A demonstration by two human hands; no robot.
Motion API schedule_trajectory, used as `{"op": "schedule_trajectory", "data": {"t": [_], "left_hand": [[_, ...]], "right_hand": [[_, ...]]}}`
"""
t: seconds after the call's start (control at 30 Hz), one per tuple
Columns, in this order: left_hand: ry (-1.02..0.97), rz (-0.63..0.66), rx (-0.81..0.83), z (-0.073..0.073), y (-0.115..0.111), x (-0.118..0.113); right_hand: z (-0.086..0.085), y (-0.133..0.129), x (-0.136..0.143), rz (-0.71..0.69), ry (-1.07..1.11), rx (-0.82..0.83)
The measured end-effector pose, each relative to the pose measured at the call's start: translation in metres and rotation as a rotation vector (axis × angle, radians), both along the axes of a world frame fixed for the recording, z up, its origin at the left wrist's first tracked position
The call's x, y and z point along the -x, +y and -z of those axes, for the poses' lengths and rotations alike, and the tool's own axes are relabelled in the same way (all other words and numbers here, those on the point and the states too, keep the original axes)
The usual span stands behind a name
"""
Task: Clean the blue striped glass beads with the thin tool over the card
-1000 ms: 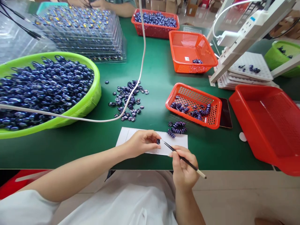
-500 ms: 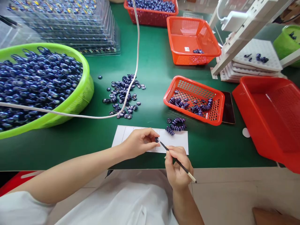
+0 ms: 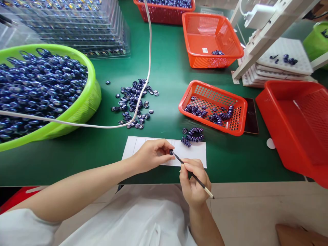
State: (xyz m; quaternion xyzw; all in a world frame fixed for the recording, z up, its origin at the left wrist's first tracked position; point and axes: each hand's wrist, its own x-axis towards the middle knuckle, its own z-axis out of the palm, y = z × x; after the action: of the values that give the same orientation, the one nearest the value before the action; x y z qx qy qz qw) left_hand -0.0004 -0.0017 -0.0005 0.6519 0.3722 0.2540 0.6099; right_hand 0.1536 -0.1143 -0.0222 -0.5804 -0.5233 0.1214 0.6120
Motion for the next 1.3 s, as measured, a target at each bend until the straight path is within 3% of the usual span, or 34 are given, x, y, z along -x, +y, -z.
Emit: {"op": "schedule_trajectory", "data": {"t": [0.63, 0.9, 1.13, 1.3], "left_hand": [[0.005, 0.004, 0.027, -0.0001, 0.0, 0.0001], [0.003, -0.026, -0.019, -0.0011, -0.0003, 0.0007], [0.009, -0.02, -0.031, 0.0003, -0.0002, 0.0008], [0.009, -0.004, -0.058, 0.0008, 0.0, 0.0009]], "right_hand": [[-0.0025, 0.0019, -0.0018, -0.064, -0.078, -0.059], [-0.0035, 0.0013, -0.0074, -0.196, -0.256, -0.056], [-0.0034, 0.0004, -0.005, -0.072, -0.062, -0.068], [-0.0026, 0.0036, -0.0036, -0.094, -0.01, -0.047]]}}
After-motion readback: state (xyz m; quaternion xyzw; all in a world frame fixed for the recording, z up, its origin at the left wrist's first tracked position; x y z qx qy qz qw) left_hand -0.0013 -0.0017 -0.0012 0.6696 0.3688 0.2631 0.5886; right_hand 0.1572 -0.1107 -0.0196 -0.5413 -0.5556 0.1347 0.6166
